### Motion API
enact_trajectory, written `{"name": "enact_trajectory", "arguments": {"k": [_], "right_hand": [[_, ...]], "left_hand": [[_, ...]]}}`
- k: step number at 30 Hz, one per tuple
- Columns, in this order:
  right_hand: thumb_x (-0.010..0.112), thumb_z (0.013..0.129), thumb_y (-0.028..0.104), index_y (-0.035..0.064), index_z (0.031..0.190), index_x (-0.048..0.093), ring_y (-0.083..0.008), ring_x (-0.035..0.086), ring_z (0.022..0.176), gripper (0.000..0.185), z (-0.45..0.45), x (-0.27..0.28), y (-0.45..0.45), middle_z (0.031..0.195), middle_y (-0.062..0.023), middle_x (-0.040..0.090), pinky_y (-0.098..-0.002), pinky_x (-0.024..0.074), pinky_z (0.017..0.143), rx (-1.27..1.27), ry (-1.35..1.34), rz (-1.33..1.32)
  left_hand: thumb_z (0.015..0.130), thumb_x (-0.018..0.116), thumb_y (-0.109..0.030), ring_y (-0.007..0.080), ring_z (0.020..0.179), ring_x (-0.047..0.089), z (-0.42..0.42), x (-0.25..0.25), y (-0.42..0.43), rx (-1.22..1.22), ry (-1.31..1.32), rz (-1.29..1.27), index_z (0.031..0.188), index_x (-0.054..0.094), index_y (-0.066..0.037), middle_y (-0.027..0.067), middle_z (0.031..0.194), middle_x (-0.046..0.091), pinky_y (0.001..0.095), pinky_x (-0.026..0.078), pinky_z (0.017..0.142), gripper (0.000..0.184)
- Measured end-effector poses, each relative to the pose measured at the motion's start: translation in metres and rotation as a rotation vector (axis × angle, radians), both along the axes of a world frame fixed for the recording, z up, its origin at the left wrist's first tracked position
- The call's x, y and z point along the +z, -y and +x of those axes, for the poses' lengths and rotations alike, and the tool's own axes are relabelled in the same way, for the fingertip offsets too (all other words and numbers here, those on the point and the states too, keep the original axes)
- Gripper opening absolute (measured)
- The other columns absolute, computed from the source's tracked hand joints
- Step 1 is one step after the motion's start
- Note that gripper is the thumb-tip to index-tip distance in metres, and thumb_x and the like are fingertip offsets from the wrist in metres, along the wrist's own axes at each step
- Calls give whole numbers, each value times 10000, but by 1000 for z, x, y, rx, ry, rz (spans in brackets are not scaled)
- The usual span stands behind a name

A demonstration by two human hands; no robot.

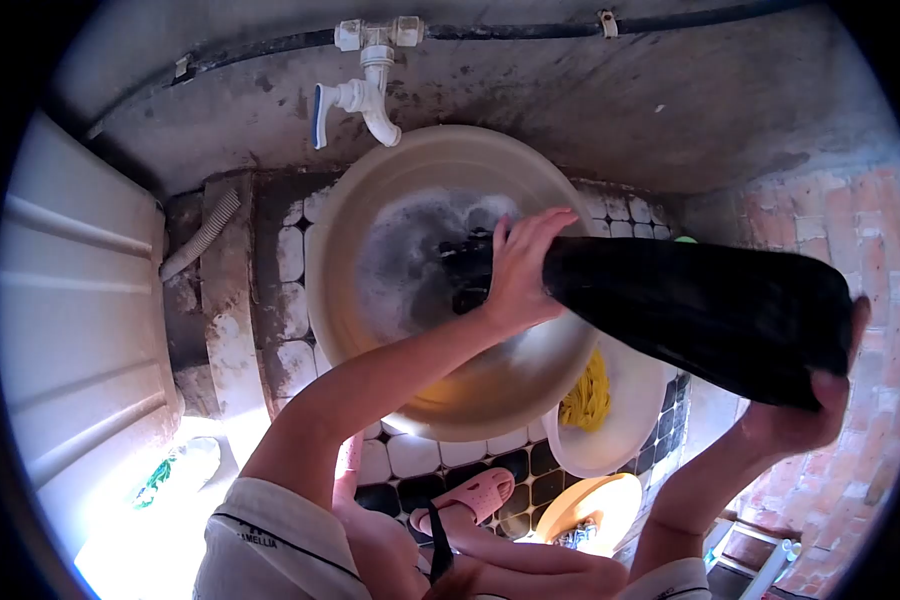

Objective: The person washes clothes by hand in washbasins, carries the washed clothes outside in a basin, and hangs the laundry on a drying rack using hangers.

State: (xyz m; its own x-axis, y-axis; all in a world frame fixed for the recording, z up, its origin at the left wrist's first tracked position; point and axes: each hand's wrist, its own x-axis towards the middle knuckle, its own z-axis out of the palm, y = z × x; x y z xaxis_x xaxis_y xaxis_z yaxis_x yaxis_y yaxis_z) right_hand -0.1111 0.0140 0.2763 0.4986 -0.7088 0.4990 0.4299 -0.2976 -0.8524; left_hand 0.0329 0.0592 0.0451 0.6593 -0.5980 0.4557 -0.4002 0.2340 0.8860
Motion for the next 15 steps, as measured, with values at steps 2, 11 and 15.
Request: {"name": "enact_trajectory", "arguments": {"k": [2, 11, 15], "right_hand": [[436, 672, 34, -17, 1257, 362, -365, 380, 1165, 592, -14, 5, 6, 1241, -224, 402, -470, 263, 1015, 247, 148, 146], [525, 830, 161, 9, 1087, 531, -245, 523, 1013, 299, -44, -179, 37, 1083, -148, 556, -383, 401, 916, -488, -20, 716], [540, 832, 284, 83, 1132, 517, -221, 518, 1012, 362, -6, -329, -16, 1106, -55, 550, -352, 425, 872, -244, -108, 1312]], "left_hand": [[534, 682, -138, 271, 978, 523, 7, -12, 7, -15, 55, -23, 995, 502, -94, 94, 996, 567, 461, 306, 908, 497], [605, 672, -107, 377, 712, 561, -7, -28, 35, 114, -486, -136, 845, 553, -10, 191, 719, 576, 355, 448, 643, 284], [624, 656, -88, 307, 713, 594, -18, 26, 22, 58, -237, 87, 893, 535, -11, 177, 717, 568, 335, 441, 650, 304]]}}
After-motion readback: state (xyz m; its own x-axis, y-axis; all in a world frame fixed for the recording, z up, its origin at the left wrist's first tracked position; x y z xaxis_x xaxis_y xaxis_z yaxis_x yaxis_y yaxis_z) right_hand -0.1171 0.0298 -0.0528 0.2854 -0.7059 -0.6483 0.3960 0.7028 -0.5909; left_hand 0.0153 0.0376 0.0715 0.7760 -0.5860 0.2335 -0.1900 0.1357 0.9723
